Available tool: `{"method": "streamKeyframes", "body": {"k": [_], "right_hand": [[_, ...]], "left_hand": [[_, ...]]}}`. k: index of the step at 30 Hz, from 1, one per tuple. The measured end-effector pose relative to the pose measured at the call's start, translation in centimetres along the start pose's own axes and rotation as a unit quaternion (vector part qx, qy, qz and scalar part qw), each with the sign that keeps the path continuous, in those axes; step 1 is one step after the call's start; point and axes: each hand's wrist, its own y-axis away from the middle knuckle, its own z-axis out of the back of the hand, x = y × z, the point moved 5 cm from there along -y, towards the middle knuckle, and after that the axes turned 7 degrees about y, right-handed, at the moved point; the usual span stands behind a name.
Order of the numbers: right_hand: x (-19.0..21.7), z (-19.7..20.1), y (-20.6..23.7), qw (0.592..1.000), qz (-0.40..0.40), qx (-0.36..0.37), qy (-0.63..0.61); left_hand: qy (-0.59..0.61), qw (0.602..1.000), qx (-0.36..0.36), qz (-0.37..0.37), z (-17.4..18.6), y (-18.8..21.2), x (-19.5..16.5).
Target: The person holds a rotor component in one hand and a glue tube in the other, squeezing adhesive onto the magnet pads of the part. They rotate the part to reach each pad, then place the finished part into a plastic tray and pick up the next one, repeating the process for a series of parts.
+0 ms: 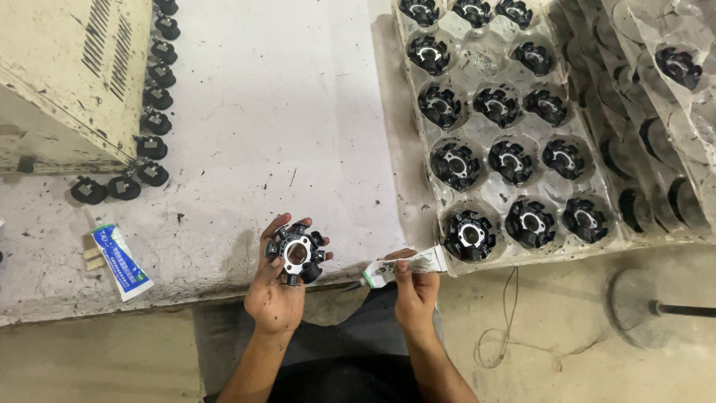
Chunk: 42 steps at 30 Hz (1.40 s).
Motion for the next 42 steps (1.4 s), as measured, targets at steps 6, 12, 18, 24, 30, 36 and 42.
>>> {"method": "streamKeyframes", "body": {"k": [6, 12, 18, 24, 30, 36, 42], "right_hand": [[-0.9, 0.4, 0.2, 0.998, -0.041, -0.051, -0.013], [-0.5, 0.8, 0.6, 0.998, 0.026, -0.044, -0.042], [-0.9, 0.8, 0.9, 0.997, 0.013, -0.051, -0.048], [-1.4, 1.5, 0.5, 0.990, -0.024, -0.082, -0.112], [-0.6, 1.1, 1.1, 0.994, -0.028, -0.039, -0.098], [1.2, 0.9, 0.6, 0.993, -0.057, -0.065, -0.076], [1.6, 1.1, 0.0, 0.991, -0.073, -0.021, -0.113]], "left_hand": [[0.003, 1.000, -0.002, 0.004, -0.2, 0.4, 0.0], [-0.015, 1.000, -0.017, 0.013, -0.4, 0.9, 0.0], [-0.023, 0.999, -0.017, 0.019, -0.7, 1.3, 0.3], [0.009, 1.000, -0.025, 0.008, -0.4, 1.6, 0.5], [0.010, 0.999, -0.053, 0.001, 0.3, 2.0, 0.8], [0.012, 0.997, -0.073, 0.015, 0.5, 2.1, 1.1], [0.000, 0.993, -0.110, 0.033, 0.6, 2.2, 1.4]]}}
